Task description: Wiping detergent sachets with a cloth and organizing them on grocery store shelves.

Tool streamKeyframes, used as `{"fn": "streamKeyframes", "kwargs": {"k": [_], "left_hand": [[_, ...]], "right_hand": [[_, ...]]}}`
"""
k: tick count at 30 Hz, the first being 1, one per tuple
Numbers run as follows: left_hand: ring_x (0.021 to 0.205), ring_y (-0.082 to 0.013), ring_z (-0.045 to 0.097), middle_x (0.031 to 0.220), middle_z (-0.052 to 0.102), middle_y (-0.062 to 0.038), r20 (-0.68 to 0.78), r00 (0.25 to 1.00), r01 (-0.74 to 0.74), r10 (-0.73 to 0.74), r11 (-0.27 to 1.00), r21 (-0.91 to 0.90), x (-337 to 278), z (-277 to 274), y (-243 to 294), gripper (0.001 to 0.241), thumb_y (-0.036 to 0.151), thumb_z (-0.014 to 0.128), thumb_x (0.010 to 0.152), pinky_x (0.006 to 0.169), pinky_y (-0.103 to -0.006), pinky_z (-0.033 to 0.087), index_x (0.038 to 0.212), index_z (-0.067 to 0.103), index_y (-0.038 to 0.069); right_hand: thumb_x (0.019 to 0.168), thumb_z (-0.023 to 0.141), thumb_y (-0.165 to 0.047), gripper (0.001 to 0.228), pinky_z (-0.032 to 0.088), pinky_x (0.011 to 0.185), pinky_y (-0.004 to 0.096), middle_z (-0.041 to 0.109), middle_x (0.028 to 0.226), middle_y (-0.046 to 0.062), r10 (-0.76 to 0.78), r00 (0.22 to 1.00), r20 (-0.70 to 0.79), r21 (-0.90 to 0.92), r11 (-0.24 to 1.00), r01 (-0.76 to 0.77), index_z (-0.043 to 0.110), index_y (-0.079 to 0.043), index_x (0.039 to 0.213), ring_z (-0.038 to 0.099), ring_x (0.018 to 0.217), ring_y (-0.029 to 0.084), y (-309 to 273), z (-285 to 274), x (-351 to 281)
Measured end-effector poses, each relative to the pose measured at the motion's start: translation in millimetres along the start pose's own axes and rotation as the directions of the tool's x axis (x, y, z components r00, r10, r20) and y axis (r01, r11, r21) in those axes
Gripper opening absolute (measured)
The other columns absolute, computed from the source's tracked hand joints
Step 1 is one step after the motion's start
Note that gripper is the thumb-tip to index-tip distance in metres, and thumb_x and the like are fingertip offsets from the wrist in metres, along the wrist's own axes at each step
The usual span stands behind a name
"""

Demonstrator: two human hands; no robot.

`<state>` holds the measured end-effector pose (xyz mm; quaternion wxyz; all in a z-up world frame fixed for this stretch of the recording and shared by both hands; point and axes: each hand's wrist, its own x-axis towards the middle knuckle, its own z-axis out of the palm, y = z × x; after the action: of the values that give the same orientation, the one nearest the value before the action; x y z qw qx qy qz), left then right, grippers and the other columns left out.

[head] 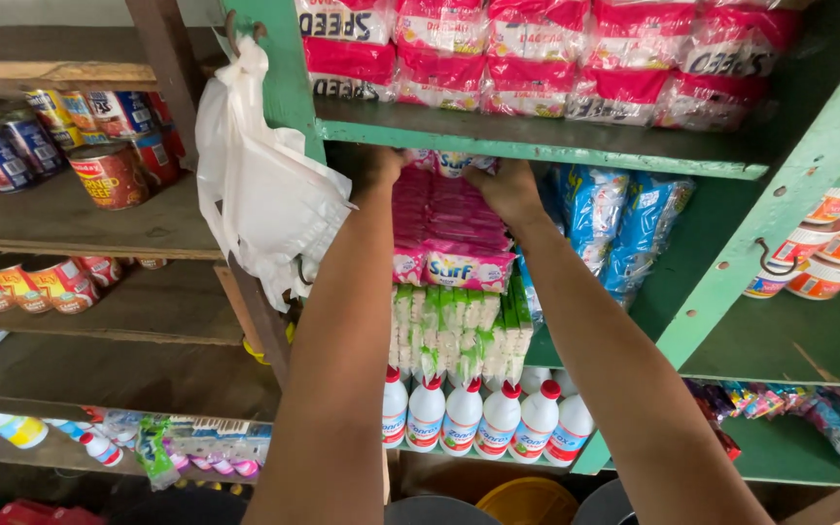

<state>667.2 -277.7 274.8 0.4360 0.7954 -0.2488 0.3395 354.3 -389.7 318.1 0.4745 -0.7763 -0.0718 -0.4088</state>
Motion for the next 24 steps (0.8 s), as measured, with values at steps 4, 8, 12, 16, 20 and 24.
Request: {"fn": "streamKeyframes", "kwargs": {"k": [4,8,12,16,20,24], "left_hand": [[0.127,-0.0334,0.057,0.136,0.063,-0.016,0.007,0.998,-0.070,0.070,0.985,0.160,-51.6,-124.2,103.7,0.069,0.035,0.085,0.073,0.107,-0.0432,0.045,0.133,0.062,0.010],[0.127,-0.0338,0.058,0.132,0.066,-0.014,0.043,0.998,-0.062,0.053,0.972,0.228,-56.7,-131.5,114.9,0.051,0.035,0.081,0.080,0.109,-0.0448,0.045,0.125,0.069,0.014],[0.116,-0.0460,0.058,0.127,0.065,-0.026,-0.127,0.952,-0.262,0.280,0.955,0.140,-29.6,-70.0,66.7,0.058,0.029,0.081,0.069,0.092,-0.0554,0.046,0.120,0.069,0.003],[0.129,-0.0344,0.060,0.136,0.067,-0.014,0.187,0.971,-0.181,0.149,0.969,0.171,-51.5,-146.0,130.7,0.031,0.030,0.062,0.103,0.108,-0.0468,0.048,0.128,0.068,0.014],[0.131,-0.0404,0.056,0.143,0.058,-0.022,0.124,0.948,-0.306,0.292,0.945,0.115,-38.9,-116.5,117.6,0.048,0.029,0.065,0.093,0.107,-0.0498,0.045,0.135,0.059,0.007],[0.132,-0.0365,0.051,0.142,0.054,-0.019,0.453,0.891,-0.118,-0.002,0.965,0.235,-78.0,-181.3,166.1,0.047,0.027,0.063,0.091,0.107,-0.0451,0.044,0.136,0.057,0.013]], "right_hand": [[0.084,0.080,-0.006,0.063,0.048,0.108,0.036,0.065,0.136,0.013,0.066,0.998,-0.013,-0.042,0.997,-0.066,0.052,0.000,0.141,0.062,0.127,0.024,-32.3,-2.0,-7.4],[0.081,0.082,-0.009,0.072,0.047,0.110,0.035,0.062,0.140,0.014,0.059,0.998,-0.005,-0.054,0.997,-0.059,0.048,-0.001,0.145,0.060,0.130,0.024,-19.3,-0.3,-3.2],[0.076,0.089,-0.012,0.088,0.045,0.107,0.035,0.054,0.142,0.016,0.047,0.999,-0.011,-0.165,0.985,-0.049,0.038,0.001,0.146,0.052,0.130,0.026,-10.1,-2.6,6.1],[0.076,0.090,-0.017,0.086,0.045,0.106,0.034,0.059,0.138,0.011,0.116,0.993,0.026,-0.087,0.990,-0.114,0.040,-0.003,0.144,0.056,0.127,0.022,-27.3,-5.0,5.7],[0.098,0.077,-0.040,0.047,0.050,0.110,0.038,0.069,0.129,0.016,0.042,0.984,0.171,-0.383,0.923,0.027,0.067,-0.007,0.131,0.063,0.124,0.030,-57.1,-16.1,16.6],[0.090,0.073,-0.046,0.057,0.044,0.105,0.039,0.064,0.137,0.011,0.171,0.948,0.267,-0.474,0.880,-0.025,0.061,-0.015,0.137,0.058,0.125,0.026,-112.1,-21.4,-7.6]]}}
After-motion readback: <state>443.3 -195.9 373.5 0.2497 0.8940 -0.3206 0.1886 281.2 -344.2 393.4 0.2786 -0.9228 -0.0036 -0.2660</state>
